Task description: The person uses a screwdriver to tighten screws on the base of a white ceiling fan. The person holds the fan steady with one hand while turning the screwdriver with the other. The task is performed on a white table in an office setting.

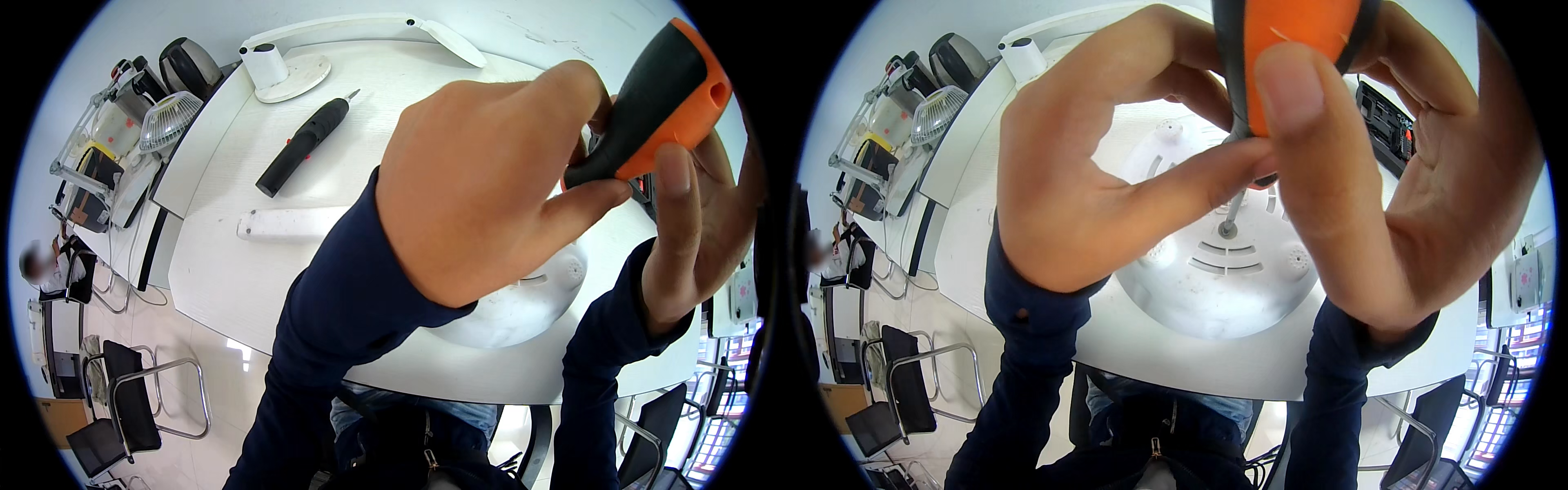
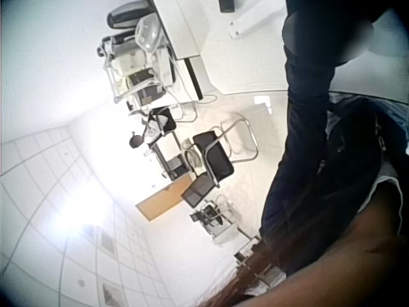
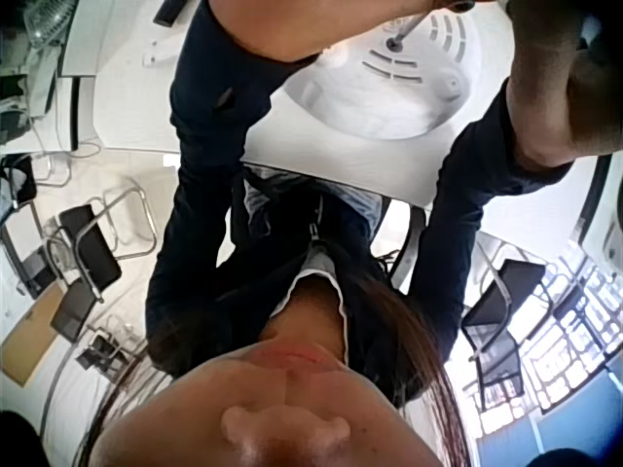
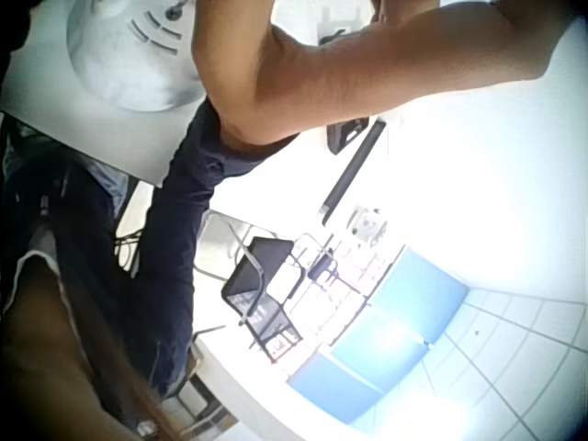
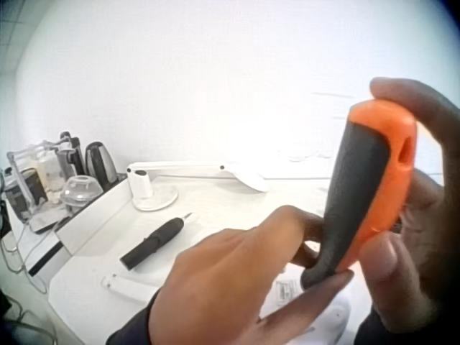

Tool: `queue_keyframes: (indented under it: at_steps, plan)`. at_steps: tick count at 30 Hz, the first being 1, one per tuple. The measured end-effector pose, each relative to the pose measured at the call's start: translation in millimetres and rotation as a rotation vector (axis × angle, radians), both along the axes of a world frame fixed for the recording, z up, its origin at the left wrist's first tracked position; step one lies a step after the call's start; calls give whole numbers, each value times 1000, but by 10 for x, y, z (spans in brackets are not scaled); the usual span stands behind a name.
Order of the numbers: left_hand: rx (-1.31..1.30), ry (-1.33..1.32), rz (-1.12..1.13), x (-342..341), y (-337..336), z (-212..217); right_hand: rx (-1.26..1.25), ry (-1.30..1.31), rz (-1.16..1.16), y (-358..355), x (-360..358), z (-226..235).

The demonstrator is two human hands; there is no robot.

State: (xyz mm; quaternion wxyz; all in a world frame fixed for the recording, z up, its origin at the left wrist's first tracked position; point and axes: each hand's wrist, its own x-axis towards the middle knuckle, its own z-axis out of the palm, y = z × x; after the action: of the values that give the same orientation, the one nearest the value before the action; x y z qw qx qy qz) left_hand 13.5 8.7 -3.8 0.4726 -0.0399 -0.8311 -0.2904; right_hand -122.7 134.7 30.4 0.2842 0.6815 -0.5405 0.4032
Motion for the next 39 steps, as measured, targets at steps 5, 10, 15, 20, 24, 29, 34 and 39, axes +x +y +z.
queue_keyframes:
  at_steps: [5, 10, 15, 20, 24, 29, 34, 39]
  plan:
    - [-18, -106, -1, 60, 1, 86, 10, -2, -4, -13, 0, -26]
    - [-2, -72, -81, 73, -39, 81, 11, -2, 0, -20, 8, -40]
    - [-73, -37, -58, 34, -34, 35, 8, 4, -3, -19, -4, -38]
    - [-147, 12, 7, 34, -29, 33, 1, 0, 0, -22, -7, -43]
    - [-111, 78, 77, -2, 61, 12, 6, 2, -7, -10, -25, -61]
    - [-44, 129, 34, -41, 51, -59, 0, -1, -1, -16, -19, -47]
    - [-7, 113, 40, 73, 120, 23, 5, 0, -11, -9, -21, -60]
    - [8, 62, -35, 181, 56, 104, 9, -13, -21, 2, -6, -59]
